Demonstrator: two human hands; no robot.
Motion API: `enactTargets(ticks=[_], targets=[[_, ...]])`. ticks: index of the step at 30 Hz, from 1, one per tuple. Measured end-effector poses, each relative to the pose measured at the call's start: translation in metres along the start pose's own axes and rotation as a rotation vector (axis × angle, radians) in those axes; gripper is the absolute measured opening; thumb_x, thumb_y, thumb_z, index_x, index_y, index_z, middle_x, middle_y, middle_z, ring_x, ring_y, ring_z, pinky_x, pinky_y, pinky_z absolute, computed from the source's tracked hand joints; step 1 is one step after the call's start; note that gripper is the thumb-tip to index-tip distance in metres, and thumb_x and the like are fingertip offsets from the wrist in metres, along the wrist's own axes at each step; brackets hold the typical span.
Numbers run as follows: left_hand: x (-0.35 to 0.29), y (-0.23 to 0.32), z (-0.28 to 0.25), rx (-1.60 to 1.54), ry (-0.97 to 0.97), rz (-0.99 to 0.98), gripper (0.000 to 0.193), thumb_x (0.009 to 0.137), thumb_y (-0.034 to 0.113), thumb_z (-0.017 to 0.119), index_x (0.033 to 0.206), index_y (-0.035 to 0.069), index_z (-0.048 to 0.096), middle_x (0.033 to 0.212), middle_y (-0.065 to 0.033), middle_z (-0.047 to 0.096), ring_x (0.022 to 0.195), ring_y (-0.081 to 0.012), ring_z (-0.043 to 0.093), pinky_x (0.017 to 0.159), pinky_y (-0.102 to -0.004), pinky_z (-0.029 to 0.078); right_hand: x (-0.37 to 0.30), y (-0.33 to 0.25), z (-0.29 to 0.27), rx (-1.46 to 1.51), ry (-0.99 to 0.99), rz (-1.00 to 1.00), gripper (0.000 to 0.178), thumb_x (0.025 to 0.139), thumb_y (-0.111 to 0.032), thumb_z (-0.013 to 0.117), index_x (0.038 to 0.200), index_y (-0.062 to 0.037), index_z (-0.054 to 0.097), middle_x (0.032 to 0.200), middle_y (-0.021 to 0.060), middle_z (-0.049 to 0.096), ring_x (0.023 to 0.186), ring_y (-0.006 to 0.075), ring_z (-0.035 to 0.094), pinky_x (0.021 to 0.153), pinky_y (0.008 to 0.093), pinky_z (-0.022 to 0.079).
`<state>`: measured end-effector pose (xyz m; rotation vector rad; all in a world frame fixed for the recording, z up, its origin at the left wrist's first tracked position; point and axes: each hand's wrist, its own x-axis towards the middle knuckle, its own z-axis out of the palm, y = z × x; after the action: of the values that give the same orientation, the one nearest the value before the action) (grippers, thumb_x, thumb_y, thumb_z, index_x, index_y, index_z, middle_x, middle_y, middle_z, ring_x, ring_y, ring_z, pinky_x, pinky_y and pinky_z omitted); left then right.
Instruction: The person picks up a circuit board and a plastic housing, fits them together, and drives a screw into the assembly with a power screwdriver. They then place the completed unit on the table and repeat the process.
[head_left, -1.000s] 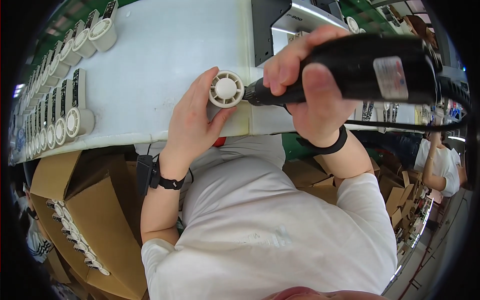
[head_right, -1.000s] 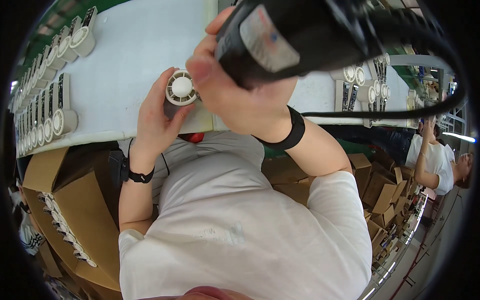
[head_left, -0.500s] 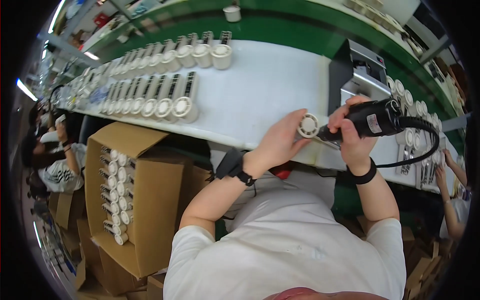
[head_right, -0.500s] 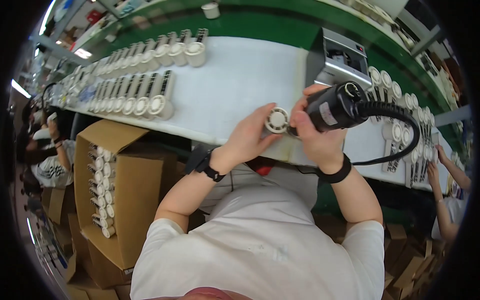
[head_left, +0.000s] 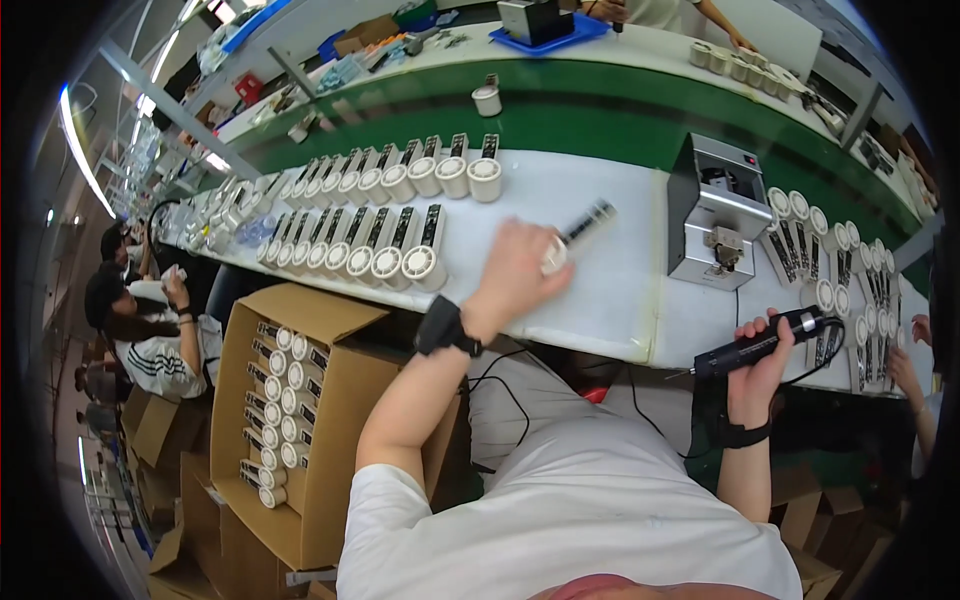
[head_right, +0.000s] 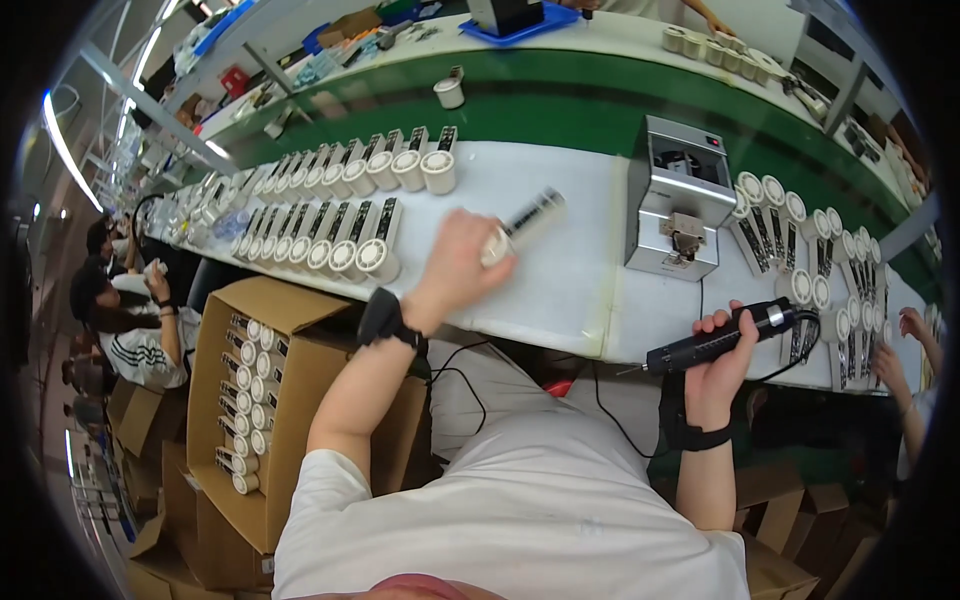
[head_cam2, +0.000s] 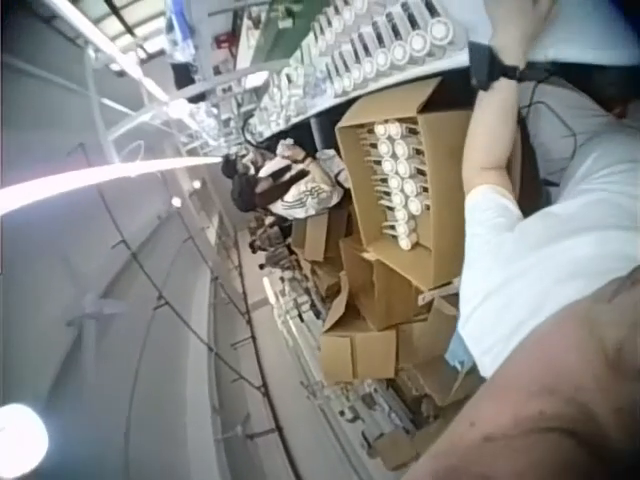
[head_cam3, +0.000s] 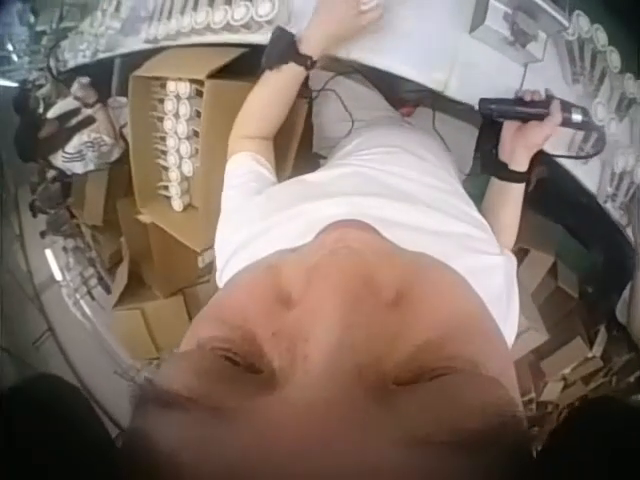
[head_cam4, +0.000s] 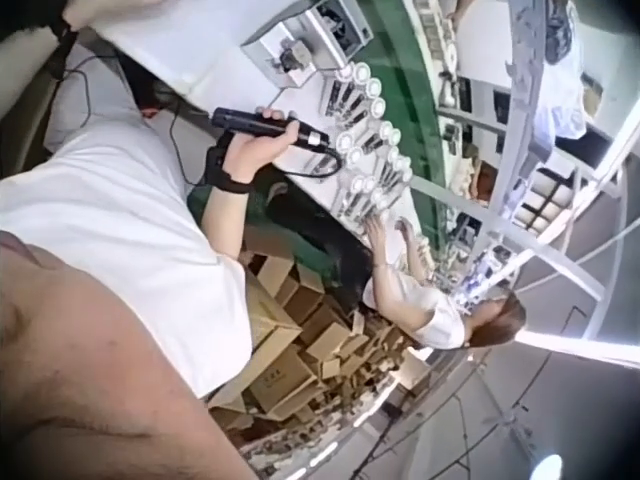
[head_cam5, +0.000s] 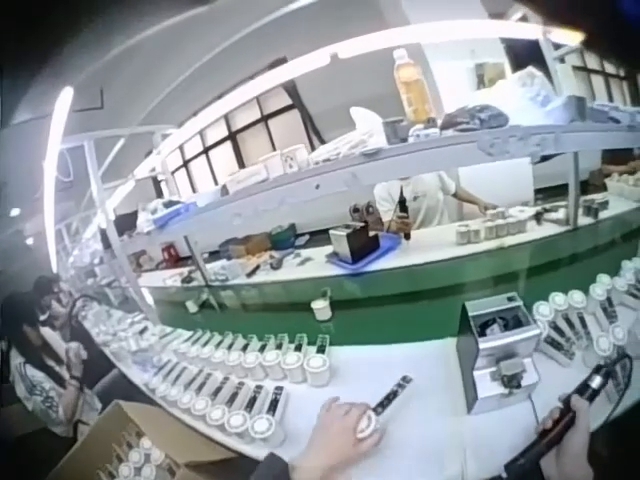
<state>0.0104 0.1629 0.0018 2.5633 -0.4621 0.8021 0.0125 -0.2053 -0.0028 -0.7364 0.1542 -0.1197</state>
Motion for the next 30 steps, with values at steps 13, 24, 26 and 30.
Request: enactTargets(ticks=[13, 24, 26, 30], targets=[[0.075, -0.083, 0.040, 0.868, -0.089, -0.405, 0.053, 0.082, 0.052, 0.065, 0.099, 0.002, 0.067, 0.103, -0.0183, 0.068, 0.108, -0.0342, 0.061, 0.110, -0.0587, 0.028, 0.017, 0.018, -0.043, 0.132, 0.150, 0.073, 0.028, 0.094, -0.030, 0.062, 0.105, -0.0052, 0.055, 0.079, 0.0060, 0.059, 0.075, 0.0213, 0.061, 0.078, 0.0339, 0.051], [0.091, -0.068, 0.053, 0.794, -0.110, -0.539, 0.055, 0.085, 0.046, 0.067, 0.112, -0.001, 0.063, 0.112, -0.0187, 0.064, 0.112, -0.0357, 0.057, 0.108, -0.0566, 0.032, 0.011, 0.010, -0.040, 0.109, 0.088, 0.073, 0.029, 0.095, -0.026, 0.057, 0.112, -0.0036, 0.050, 0.083, 0.0087, 0.060, 0.078, 0.0232, 0.062, 0.080, 0.0380, 0.052], [0.098, -0.059, 0.054, 0.728, 0.030, -0.390, 0.054, 0.085, 0.042, 0.068, 0.116, -0.001, 0.061, 0.117, -0.0191, 0.063, 0.114, -0.0368, 0.056, 0.107, -0.0550, 0.034, 0.009, 0.010, -0.040, 0.095, 0.073, 0.093, 0.029, 0.095, -0.024, 0.056, 0.114, -0.0030, 0.049, 0.084, 0.0095, 0.060, 0.079, 0.0233, 0.062, 0.080, 0.0381, 0.052], [0.150, 0.064, 0.065, 0.226, 0.254, 0.140, 0.054, 0.082, 0.016, 0.073, 0.128, -0.004, 0.052, 0.133, -0.0208, 0.053, 0.124, -0.0393, 0.049, 0.106, -0.0494, 0.038, 0.008, 0.011, -0.044, 0.092, 0.079, 0.083, 0.030, 0.095, -0.023, 0.057, 0.115, -0.0018, 0.048, 0.086, 0.0105, 0.060, 0.081, 0.0231, 0.063, 0.080, 0.0378, 0.051]])
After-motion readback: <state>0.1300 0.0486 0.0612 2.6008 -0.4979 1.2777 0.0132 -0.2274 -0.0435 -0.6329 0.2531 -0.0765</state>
